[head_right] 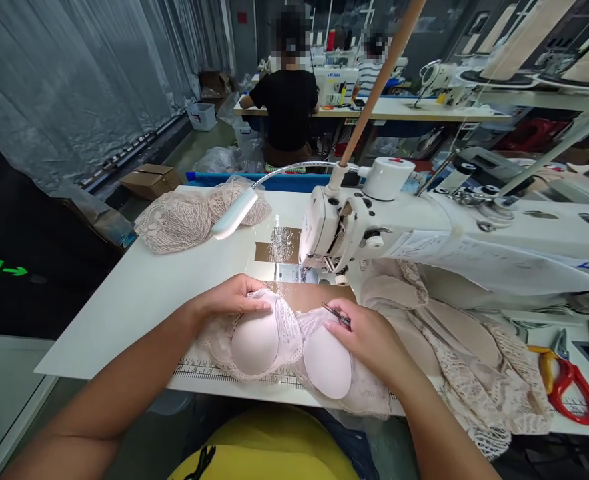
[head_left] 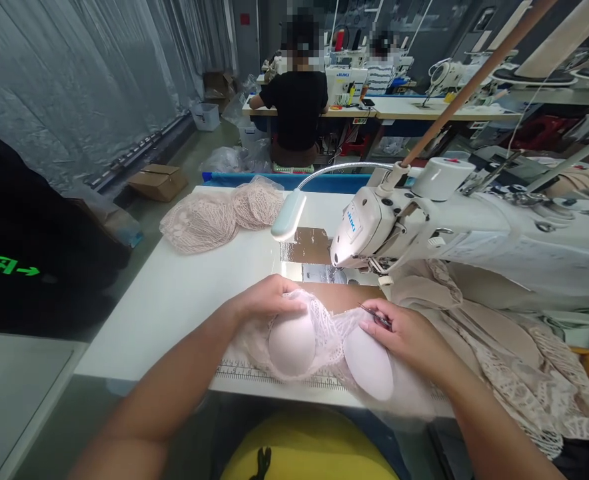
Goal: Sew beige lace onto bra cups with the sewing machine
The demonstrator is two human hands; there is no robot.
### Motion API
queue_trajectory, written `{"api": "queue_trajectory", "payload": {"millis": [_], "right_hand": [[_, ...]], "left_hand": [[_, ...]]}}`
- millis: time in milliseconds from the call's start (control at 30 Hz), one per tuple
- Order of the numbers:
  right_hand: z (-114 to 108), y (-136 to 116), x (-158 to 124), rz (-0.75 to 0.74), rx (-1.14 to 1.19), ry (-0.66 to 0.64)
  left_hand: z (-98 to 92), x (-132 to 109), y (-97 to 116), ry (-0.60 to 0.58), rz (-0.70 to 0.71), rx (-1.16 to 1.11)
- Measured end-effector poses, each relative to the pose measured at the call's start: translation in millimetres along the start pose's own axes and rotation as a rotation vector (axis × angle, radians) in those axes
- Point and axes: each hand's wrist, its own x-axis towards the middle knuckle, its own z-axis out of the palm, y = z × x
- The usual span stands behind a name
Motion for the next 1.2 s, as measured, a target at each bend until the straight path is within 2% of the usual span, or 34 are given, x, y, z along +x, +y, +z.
{"api": "queue_trajectory", "payload": {"millis": [100, 233, 433, 633, 900, 1067, 1200], "right_hand": [[-1, -12, 4, -0.082, 0.097, 0.056], [6, -31, 16, -0.244, 0.262, 0.024], [21, -43, 32, -0.264, 0.538, -0.053], [28, -43, 36, -0.275, 0.590, -0.078], [30, -46, 37, -0.275, 0.572, -0.041], [30, -44, 36, -0.272, 0.630, -0.078], [30, -45, 34, -0.271, 0.583, -0.041]], "left_hand": [[4.9, 0, 2, 0.031, 0.030, -0.064], [8.0, 1, 2, 0.016, 0.071, -0.125], [9.9, 3, 0, -0.024, 0.100, -0.164], [10.3, 3, -1, -0.033, 0.082, -0.203], [10.7, 3, 3, -0.039, 0.052, -0.236], [11.7, 3, 4, -0.037, 0.050, -0.220], [12.0, 3, 5, -0.043, 0.037, -0.228]]}}
